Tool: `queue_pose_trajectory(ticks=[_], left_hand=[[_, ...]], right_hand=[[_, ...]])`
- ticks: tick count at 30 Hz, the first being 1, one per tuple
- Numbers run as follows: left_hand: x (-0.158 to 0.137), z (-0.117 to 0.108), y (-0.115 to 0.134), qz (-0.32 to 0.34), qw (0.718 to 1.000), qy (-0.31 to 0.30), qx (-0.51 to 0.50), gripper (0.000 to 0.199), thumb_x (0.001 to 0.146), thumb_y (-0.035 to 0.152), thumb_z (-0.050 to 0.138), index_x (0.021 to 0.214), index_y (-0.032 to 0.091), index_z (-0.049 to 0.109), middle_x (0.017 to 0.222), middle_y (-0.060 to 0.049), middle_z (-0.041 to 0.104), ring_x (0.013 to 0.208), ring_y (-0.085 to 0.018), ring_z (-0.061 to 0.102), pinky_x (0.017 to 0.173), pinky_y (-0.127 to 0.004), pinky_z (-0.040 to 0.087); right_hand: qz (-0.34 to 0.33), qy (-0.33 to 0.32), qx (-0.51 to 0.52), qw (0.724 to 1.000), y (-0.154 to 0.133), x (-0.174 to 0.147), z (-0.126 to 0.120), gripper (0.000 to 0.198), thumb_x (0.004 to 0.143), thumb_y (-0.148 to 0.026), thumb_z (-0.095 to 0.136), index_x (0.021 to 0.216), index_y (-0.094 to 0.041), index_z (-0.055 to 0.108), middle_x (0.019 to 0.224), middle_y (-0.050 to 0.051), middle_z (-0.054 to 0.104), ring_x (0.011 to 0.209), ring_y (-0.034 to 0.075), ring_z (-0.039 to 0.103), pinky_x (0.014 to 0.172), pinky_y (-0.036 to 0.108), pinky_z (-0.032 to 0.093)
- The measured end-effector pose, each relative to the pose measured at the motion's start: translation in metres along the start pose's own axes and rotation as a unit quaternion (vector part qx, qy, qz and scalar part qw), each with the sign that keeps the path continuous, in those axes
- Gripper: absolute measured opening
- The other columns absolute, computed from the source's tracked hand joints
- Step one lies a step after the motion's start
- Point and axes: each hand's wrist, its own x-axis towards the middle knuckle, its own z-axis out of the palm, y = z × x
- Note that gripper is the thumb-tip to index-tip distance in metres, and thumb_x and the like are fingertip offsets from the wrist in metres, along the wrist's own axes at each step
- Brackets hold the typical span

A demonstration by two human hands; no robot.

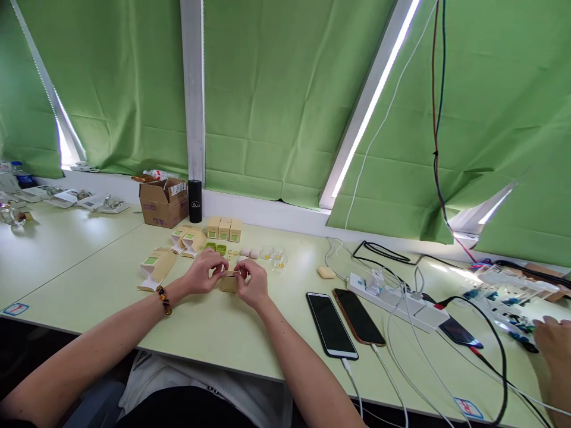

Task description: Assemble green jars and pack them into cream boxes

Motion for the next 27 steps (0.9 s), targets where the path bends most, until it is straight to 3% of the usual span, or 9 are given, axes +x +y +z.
queue_pose_trajectory(ticks=[9, 16, 19, 23, 27], left_hand=[[-0.002, 0.003, -0.003, 0.033, 0.999, 0.02, 0.025, 0.012, 0.075, 0.011, 0.058, 0.081, 0.02, 0.063, 0.064, 0.002, 0.063, 0.06, -0.014, 0.051, 0.075, -0.035, 0.037], [-0.003, 0.003, -0.001, 0.037, 0.999, 0.008, 0.015, 0.012, 0.081, 0.02, 0.059, 0.07, 0.02, 0.062, 0.057, 0.002, 0.061, 0.057, -0.014, 0.049, 0.077, -0.036, 0.039], [-0.001, 0.004, -0.003, -0.026, 0.999, 0.025, 0.018, 0.013, 0.085, 0.021, 0.056, 0.082, 0.02, 0.069, 0.06, 0.002, 0.062, 0.057, -0.014, 0.051, 0.078, -0.034, 0.041], [0.003, 0.008, -0.01, -0.155, 0.986, 0.035, 0.045, 0.031, 0.085, 0.017, 0.051, 0.105, 0.02, 0.075, 0.058, 0.002, 0.06, 0.055, -0.016, 0.053, 0.066, -0.031, 0.04], [0.005, 0.009, -0.011, -0.204, 0.977, -0.006, 0.069, 0.037, 0.079, 0.012, 0.051, 0.103, 0.02, 0.078, 0.06, 0.0, 0.064, 0.057, -0.018, 0.057, 0.062, -0.03, 0.038]], right_hand=[[-0.035, -0.011, -0.024, 0.999, 0.005, -0.002, 0.0, 0.004, 0.075, -0.018, 0.059, 0.076, -0.022, 0.059, 0.066, -0.002, 0.058, 0.059, 0.013, 0.049, 0.058, 0.026, 0.04], [-0.013, -0.062, 0.003, 0.998, 0.01, -0.002, -0.001, 0.009, 0.074, -0.018, 0.06, 0.067, -0.021, 0.057, 0.06, -0.003, 0.055, 0.055, 0.012, 0.045, 0.056, 0.026, 0.037], [0.005, -0.072, 0.036, 0.997, 0.009, 0.003, -0.009, 0.003, 0.077, -0.021, 0.061, 0.078, -0.022, 0.058, 0.062, -0.005, 0.05, 0.057, 0.013, 0.045, 0.059, 0.026, 0.038], [0.064, -0.141, 0.083, 0.984, 0.01, 0.009, -0.021, 0.029, 0.075, -0.023, 0.065, 0.096, -0.025, 0.046, 0.061, -0.011, 0.04, 0.056, 0.012, 0.039, 0.059, 0.024, 0.037], [0.099, -0.215, 0.047, 0.97, 0.014, 0.011, -0.024, 0.037, 0.072, -0.023, 0.066, 0.097, -0.027, 0.039, 0.06, -0.013, 0.041, 0.055, 0.012, 0.038, 0.058, 0.023, 0.033]])
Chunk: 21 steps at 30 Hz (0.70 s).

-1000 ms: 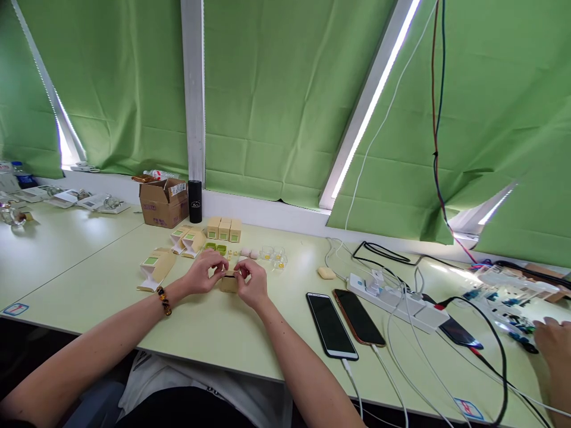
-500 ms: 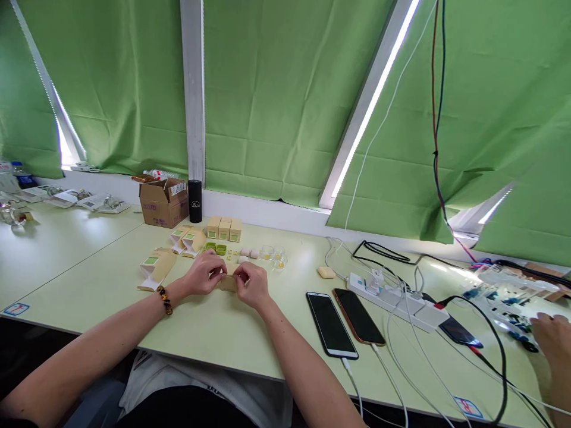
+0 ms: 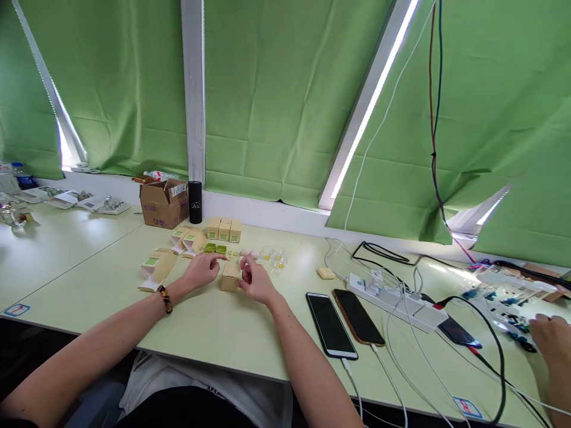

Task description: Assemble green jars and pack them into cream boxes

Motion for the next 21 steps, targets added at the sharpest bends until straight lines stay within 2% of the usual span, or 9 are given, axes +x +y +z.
queue_pose_trajectory(ticks=[2, 5, 8, 16, 21], left_hand=[[-0.001, -0.001, 0.002, -0.002, 1.0, -0.003, 0.012, 0.03, 0.077, 0.012, 0.052, 0.09, 0.02, 0.078, 0.064, -0.002, 0.068, 0.06, -0.018, 0.058, 0.062, -0.03, 0.037], [-0.001, -0.002, 0.004, -0.013, 0.999, 0.016, 0.035, 0.021, 0.076, 0.013, 0.052, 0.071, 0.019, 0.072, 0.065, -0.004, 0.068, 0.061, -0.018, 0.058, 0.059, -0.03, 0.033], [-0.002, -0.003, 0.004, -0.033, 0.998, 0.03, 0.053, 0.02, 0.077, 0.013, 0.052, 0.067, 0.019, 0.068, 0.063, -0.004, 0.067, 0.06, -0.017, 0.056, 0.058, -0.03, 0.029], [-0.001, -0.003, 0.004, -0.042, 0.998, 0.034, 0.025, 0.021, 0.076, 0.014, 0.053, 0.073, 0.02, 0.073, 0.071, -0.004, 0.073, 0.064, -0.018, 0.061, 0.061, -0.029, 0.034], [-0.001, 0.0, 0.003, -0.026, 0.999, 0.017, 0.025, 0.022, 0.075, 0.014, 0.053, 0.068, 0.019, 0.072, 0.068, -0.005, 0.073, 0.064, -0.018, 0.061, 0.063, -0.03, 0.036]], right_hand=[[0.018, 0.008, -0.027, 0.999, 0.003, 0.001, 0.001, 0.034, 0.073, -0.024, 0.064, 0.096, -0.027, 0.038, 0.06, -0.012, 0.043, 0.056, 0.012, 0.041, 0.058, 0.023, 0.033], [0.069, 0.081, -0.101, 0.989, 0.01, 0.005, 0.003, 0.025, 0.077, -0.024, 0.058, 0.093, -0.027, 0.04, 0.063, -0.01, 0.048, 0.058, 0.014, 0.046, 0.059, 0.024, 0.03], [0.118, 0.134, -0.152, 0.972, 0.016, 0.008, 0.004, 0.017, 0.078, -0.025, 0.054, 0.09, -0.027, 0.041, 0.065, -0.008, 0.052, 0.06, 0.016, 0.047, 0.058, 0.025, 0.027], [0.125, 0.125, -0.108, 0.978, 0.018, 0.01, 0.003, 0.019, 0.073, -0.021, 0.055, 0.081, -0.026, 0.04, 0.061, -0.008, 0.05, 0.057, 0.015, 0.043, 0.058, 0.025, 0.029], [0.12, 0.107, -0.113, 0.981, 0.018, 0.01, 0.009, 0.018, 0.078, -0.024, 0.056, 0.081, -0.026, 0.039, 0.061, -0.008, 0.05, 0.058, 0.015, 0.043, 0.058, 0.025, 0.029]])
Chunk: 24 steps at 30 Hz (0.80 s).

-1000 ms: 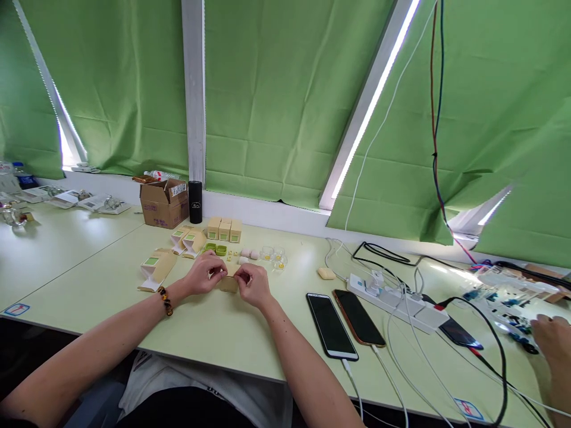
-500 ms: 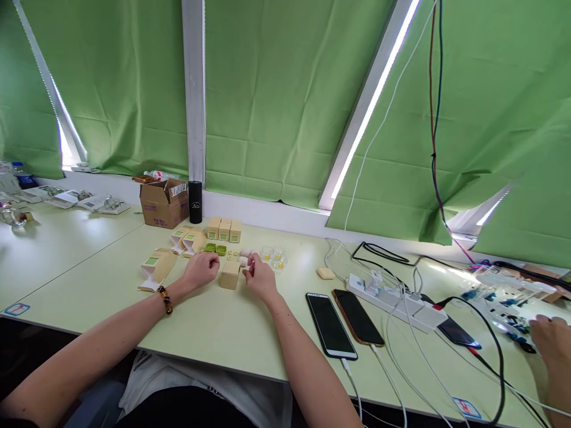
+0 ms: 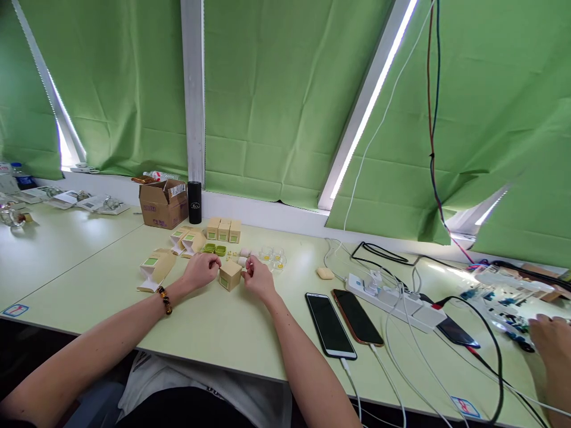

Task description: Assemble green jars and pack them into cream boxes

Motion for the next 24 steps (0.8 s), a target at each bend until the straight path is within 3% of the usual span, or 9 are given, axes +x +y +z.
queue_pose_trajectory(ticks=[4, 9, 12, 14, 16, 19, 24], left_hand=[[-0.001, 0.0, 0.001, 0.007, 1.0, 0.008, 0.011, 0.02, 0.073, 0.013, 0.052, 0.06, 0.019, 0.066, 0.06, -0.004, 0.067, 0.058, -0.017, 0.057, 0.061, -0.03, 0.034], [-0.001, -0.003, 0.001, 0.015, 0.999, 0.029, -0.001, 0.019, 0.076, 0.012, 0.051, 0.07, 0.02, 0.067, 0.063, -0.003, 0.067, 0.062, -0.018, 0.059, 0.073, -0.034, 0.042], [-0.002, -0.003, 0.002, 0.055, 0.997, 0.051, -0.029, 0.025, 0.075, 0.01, 0.051, 0.091, 0.02, 0.068, 0.076, -0.003, 0.071, 0.079, -0.021, 0.064, 0.092, -0.04, 0.043], [-0.004, -0.004, 0.005, 0.087, 0.993, 0.059, -0.05, 0.036, 0.074, 0.009, 0.052, 0.106, 0.021, 0.065, 0.096, -0.006, 0.073, 0.1, -0.025, 0.063, 0.101, -0.043, 0.041], [-0.005, -0.007, 0.009, 0.118, 0.99, 0.04, -0.062, 0.046, 0.075, 0.01, 0.053, 0.119, 0.022, 0.061, 0.117, -0.007, 0.07, 0.119, -0.028, 0.056, 0.105, -0.045, 0.039], [-0.007, -0.014, 0.02, 0.164, 0.985, -0.025, -0.055, 0.057, 0.078, 0.016, 0.058, 0.134, 0.024, 0.052, 0.136, -0.009, 0.06, 0.131, -0.03, 0.048, 0.11, -0.047, 0.037], [-0.005, -0.021, 0.038, 0.176, 0.977, -0.117, 0.017, 0.068, 0.077, 0.029, 0.072, 0.14, 0.024, 0.048, 0.14, -0.012, 0.058, 0.132, -0.034, 0.048, 0.11, -0.049, 0.035]], right_hand=[[0.039, 0.019, -0.096, 0.994, -0.002, -0.001, 0.001, 0.01, 0.084, -0.021, 0.054, 0.082, -0.025, 0.045, 0.071, -0.004, 0.059, 0.064, 0.015, 0.049, 0.058, 0.026, 0.026], [0.057, -0.047, -0.222, 0.972, -0.008, -0.003, -0.002, 0.009, 0.081, -0.014, 0.058, 0.082, -0.022, 0.055, 0.081, 0.001, 0.067, 0.07, 0.017, 0.056, 0.058, 0.026, 0.024], [0.054, -0.061, -0.24, 0.967, -0.012, -0.004, -0.001, 0.009, 0.081, -0.015, 0.062, 0.084, -0.022, 0.059, 0.08, 0.003, 0.068, 0.068, 0.017, 0.058, 0.058, 0.027, 0.025], [0.052, -0.063, -0.251, 0.964, -0.014, -0.005, 0.0, 0.008, 0.082, -0.016, 0.062, 0.087, -0.023, 0.062, 0.08, 0.003, 0.069, 0.069, 0.018, 0.06, 0.059, 0.027, 0.026], [0.049, -0.064, -0.263, 0.961, -0.015, -0.007, 0.001, 0.009, 0.084, -0.018, 0.06, 0.091, -0.023, 0.064, 0.082, 0.004, 0.07, 0.07, 0.019, 0.062, 0.059, 0.027, 0.027], [0.04, -0.061, -0.275, 0.959, -0.014, -0.008, 0.002, 0.012, 0.086, -0.02, 0.058, 0.094, -0.024, 0.066, 0.084, 0.005, 0.071, 0.072, 0.02, 0.063, 0.06, 0.027, 0.03], [0.035, -0.056, -0.285, 0.956, -0.012, -0.008, 0.004, 0.014, 0.086, -0.021, 0.058, 0.096, -0.024, 0.066, 0.085, 0.006, 0.072, 0.074, 0.021, 0.065, 0.06, 0.027, 0.03]])
